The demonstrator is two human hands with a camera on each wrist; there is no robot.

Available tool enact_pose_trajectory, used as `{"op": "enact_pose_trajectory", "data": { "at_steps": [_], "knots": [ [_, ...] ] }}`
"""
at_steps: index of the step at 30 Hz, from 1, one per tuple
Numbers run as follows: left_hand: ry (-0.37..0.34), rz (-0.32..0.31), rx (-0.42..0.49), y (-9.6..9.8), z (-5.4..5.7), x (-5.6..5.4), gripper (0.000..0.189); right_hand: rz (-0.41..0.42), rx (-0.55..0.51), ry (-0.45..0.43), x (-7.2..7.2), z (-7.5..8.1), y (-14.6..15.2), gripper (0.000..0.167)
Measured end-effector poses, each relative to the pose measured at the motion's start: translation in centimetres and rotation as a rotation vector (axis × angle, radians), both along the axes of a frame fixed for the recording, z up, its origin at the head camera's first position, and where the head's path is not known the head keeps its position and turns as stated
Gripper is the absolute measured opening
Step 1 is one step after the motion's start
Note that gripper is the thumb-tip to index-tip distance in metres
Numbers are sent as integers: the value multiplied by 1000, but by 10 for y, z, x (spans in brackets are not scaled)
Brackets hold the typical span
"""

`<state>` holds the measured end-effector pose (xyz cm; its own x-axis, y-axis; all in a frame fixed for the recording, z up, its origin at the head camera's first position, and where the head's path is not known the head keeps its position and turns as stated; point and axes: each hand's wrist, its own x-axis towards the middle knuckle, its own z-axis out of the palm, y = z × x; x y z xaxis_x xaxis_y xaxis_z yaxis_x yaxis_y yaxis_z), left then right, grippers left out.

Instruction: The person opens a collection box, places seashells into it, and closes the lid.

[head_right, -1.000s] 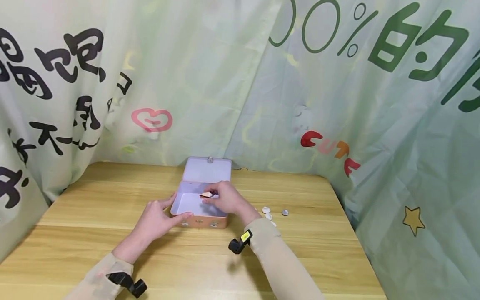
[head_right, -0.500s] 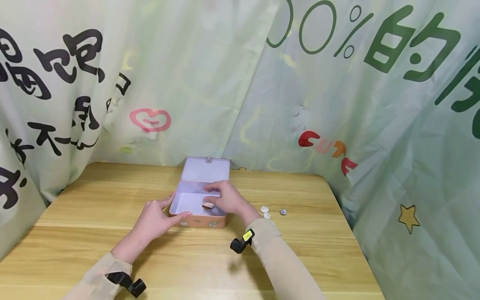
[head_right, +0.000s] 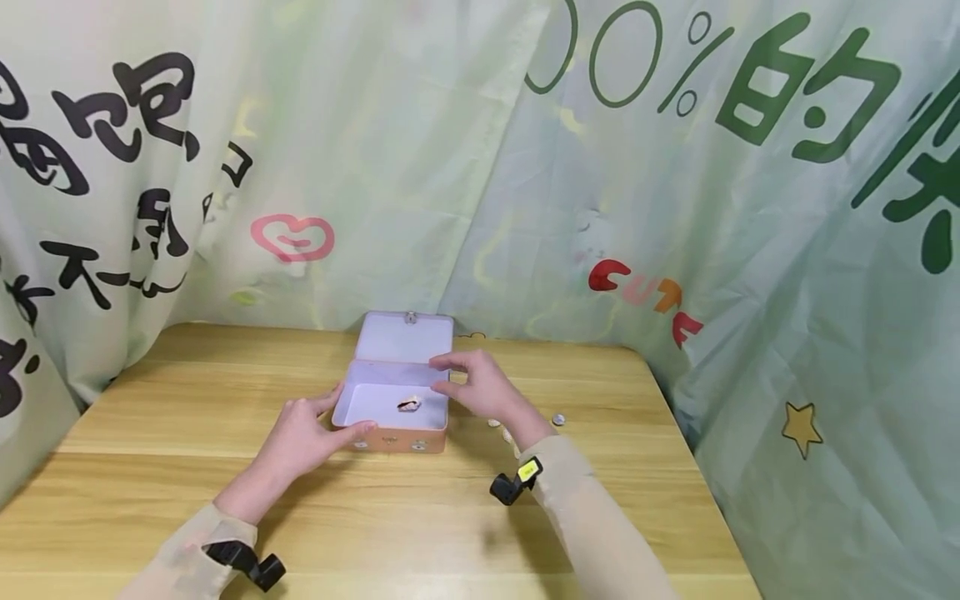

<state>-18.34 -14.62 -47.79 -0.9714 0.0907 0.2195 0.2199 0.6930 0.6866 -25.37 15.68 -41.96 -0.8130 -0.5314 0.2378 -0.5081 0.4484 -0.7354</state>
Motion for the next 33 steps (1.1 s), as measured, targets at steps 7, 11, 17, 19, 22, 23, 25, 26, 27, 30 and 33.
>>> {"op": "enact_pose_trajectory", "data": {
  "at_steps": [7, 11, 17, 19, 22, 23, 25, 26, 27, 30, 33],
  "knots": [
    [41, -2, -13, 0, 0, 0, 101, -70, 5, -2, 10, 8, 38, 38],
    [45, -3, -20, 0, 0, -1, 100, -104, 33, -1, 15, 5, 59, 38],
    [21, -6, -11, 0, 0, 0, 100, -139, 58, -10, 20, -11, 84, 36],
    [10, -9, 0, 0, 0, 0, 100, -150, 60, -30, 22, -18, 90, 35],
    [0, -3, 11, 1, 0, -1, 101, -140, 70, -68, 24, -30, 94, 37],
    [-1, -3, 12, 1, 0, -1, 101, -133, 82, -78, 24, -35, 95, 38],
    [3, -2, 7, 1, -1, -1, 101, -119, 104, -100, 25, -42, 95, 40],
    [7, -3, 4, 0, -1, -1, 100, -110, 114, -106, 24, -46, 94, 41],
    [10, -5, 3, 0, -2, -1, 100, -106, 128, -108, 24, -49, 94, 41],
    [17, -7, -1, -1, -2, -1, 100, -100, 142, -107, 24, -57, 94, 39],
    [14, 0, -1, 0, -2, -1, 100, -106, 153, -85, 23, -62, 94, 39]
  ]
}}
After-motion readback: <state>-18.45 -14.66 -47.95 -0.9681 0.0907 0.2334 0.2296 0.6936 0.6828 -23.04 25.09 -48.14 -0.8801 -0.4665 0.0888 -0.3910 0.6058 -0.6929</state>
